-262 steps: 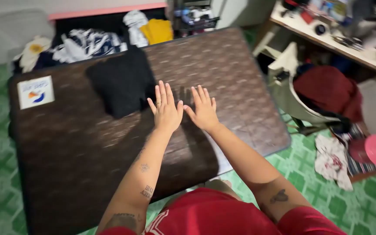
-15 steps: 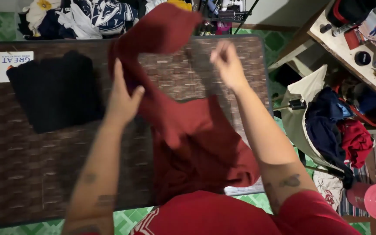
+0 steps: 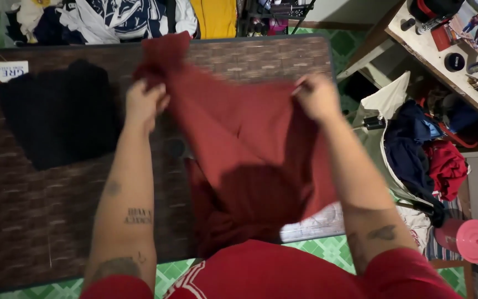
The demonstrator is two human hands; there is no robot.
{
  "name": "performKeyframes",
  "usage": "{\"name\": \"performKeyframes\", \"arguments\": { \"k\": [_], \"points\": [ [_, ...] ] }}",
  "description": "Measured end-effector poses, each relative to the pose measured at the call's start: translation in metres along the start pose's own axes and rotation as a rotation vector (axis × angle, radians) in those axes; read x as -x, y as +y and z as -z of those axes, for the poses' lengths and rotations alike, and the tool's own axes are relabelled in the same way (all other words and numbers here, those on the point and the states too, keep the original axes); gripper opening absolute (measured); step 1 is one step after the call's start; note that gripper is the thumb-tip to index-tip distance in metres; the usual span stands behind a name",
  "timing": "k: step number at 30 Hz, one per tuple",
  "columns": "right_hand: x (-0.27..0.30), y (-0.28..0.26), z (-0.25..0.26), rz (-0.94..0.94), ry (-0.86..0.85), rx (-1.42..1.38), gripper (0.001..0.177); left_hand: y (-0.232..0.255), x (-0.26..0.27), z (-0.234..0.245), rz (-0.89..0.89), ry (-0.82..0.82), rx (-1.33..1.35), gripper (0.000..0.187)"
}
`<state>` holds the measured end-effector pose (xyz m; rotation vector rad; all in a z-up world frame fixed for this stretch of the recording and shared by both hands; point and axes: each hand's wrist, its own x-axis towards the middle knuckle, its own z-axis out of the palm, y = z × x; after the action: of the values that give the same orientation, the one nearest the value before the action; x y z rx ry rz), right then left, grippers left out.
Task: Folding various garments including t-shirts and pants on a table and placing them in a closet.
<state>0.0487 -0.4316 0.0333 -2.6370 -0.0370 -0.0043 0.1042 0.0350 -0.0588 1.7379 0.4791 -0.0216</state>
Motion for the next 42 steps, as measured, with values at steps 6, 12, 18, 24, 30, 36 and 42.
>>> {"name": "performKeyframes", "arguments": {
  "k": [6,12,18,24,30,36,42],
  "points": [
    [0.023,0.010,0.020,-0.150,0.477,0.297,0.066,0.055,0.098,-0.032,-0.459,-0.084,-0.066,0.061],
    [0.171,-0.004,-0.062,0.046,0.157,0.272,0.077,-0.057,0.224,-0.019,-0.874,-0.116,-0.702,0.056],
    [0.257,0.028,-0.087,-0.242,0.082,0.427,0.069,-0.077,0.194,0.020,-0.654,-0.335,-1.166,0.058],
    [0.269,0.024,-0.088,-0.434,-0.019,0.407,0.074,-0.107,0.167,-0.024,-0.693,-0.086,-1.263,0.055],
    [0.276,0.019,-0.088,-0.553,-0.110,0.442,0.074,-0.075,0.205,-0.061,-0.690,-0.518,-0.887,0.026],
    [0.292,0.031,-0.089,-0.572,-0.132,0.446,0.077,-0.084,0.159,0.062,-0.280,-0.115,-0.649,0.041],
    [0.332,0.058,-0.085,-0.330,0.011,0.362,0.062,-0.061,0.249,0.155,-0.812,0.075,-0.811,0.032]
  ]
}}
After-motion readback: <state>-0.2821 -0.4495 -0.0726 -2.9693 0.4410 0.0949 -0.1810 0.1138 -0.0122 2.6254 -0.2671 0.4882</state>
